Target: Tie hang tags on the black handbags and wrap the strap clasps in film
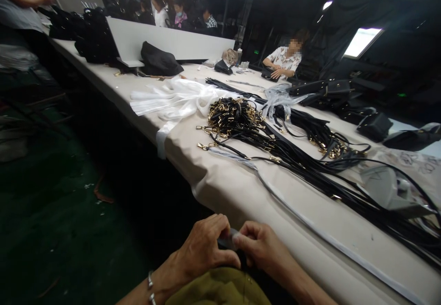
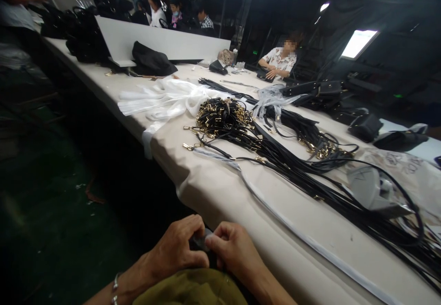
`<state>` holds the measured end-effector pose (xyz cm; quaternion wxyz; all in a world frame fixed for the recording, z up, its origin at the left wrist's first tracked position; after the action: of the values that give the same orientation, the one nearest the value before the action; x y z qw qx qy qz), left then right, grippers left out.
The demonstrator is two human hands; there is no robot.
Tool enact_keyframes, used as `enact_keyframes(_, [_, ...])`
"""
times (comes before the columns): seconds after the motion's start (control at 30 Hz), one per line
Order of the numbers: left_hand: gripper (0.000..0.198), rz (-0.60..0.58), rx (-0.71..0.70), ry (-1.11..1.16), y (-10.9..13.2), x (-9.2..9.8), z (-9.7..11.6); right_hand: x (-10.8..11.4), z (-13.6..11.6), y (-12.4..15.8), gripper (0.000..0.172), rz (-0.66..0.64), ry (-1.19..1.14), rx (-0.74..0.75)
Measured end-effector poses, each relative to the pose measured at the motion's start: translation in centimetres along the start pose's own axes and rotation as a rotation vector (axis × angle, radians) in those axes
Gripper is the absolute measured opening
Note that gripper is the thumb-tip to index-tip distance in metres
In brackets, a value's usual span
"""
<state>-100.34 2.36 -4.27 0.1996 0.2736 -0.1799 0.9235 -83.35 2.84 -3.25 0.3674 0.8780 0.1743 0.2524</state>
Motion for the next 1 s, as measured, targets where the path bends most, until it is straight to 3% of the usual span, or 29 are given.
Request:
enact_keyframes(0.1, [0.027,0.001,0.128,0.031,0.6,0.4,-0.4,-0.9,-0.9,0.0,0.018,-0.116,-0.049,0.044])
enact_keyframes(0.2, [0.013,-0.041,0.15,0.031,1.3,1.6,-0.8,-2.1,-1.9,0.2,0.02,-0.242,0.003,0.101])
enact_keyframes(0.43, [0.023,-0.172,0.204,0.001,4.8,3.7,-3.1,-5.7,-4.7,-0.5,0.019,0.042,0.733,0.401])
enact_keyframes(0.57, [0.031,-0.207,0.274,-0.119,6.9,3.7,-4.3,-7.7,-5.5,-1.2,0.02,0.032,0.804,0.405])
enact_keyframes(0.67, [0.021,-0.12,0.318,-0.366,7.5,3.3,-3.8,-9.1,-6.7,-1.8,0.033,0.05,0.811,0.387])
enact_keyframes(0.73, [0.019,-0.048,0.309,-0.387,7.4,3.2,-3.3,-9.8,-7.8,-2.1,0.04,0.034,0.767,0.377])
enact_keyframes(0.8, [0.019,-0.005,0.301,-0.297,7.1,3.8,-3.2,-9.6,-8.7,-2.4,0.046,-0.035,0.685,0.36])
enact_keyframes(0.87, [0.021,0.05,0.35,-0.215,7.2,5.6,-3.8,-8.1,-9.0,-2.3,0.045,-0.136,0.598,0.311])
enact_keyframes(0.97, [0.025,0.209,0.491,-0.289,8.7,9.9,-5.5,-3.6,-8.7,-1.3,0.025,-0.237,0.52,0.213])
enact_keyframes(1.0, [0.024,0.27,0.525,-0.338,9.3,11.2,-6.0,-1.8,-8.6,-0.5,0.026,-0.248,0.485,0.194])
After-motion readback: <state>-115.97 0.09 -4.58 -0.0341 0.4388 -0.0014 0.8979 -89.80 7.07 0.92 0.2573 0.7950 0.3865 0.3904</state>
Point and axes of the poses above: each hand's wrist, its own y-axis away from the middle knuckle, its own x-axis out of the back of the hand, z = x × y, the point moved 3 cm from there along -y, towards the middle knuckle, and after that the axes turned 14 degrees about -x, right-handed, at the moved point
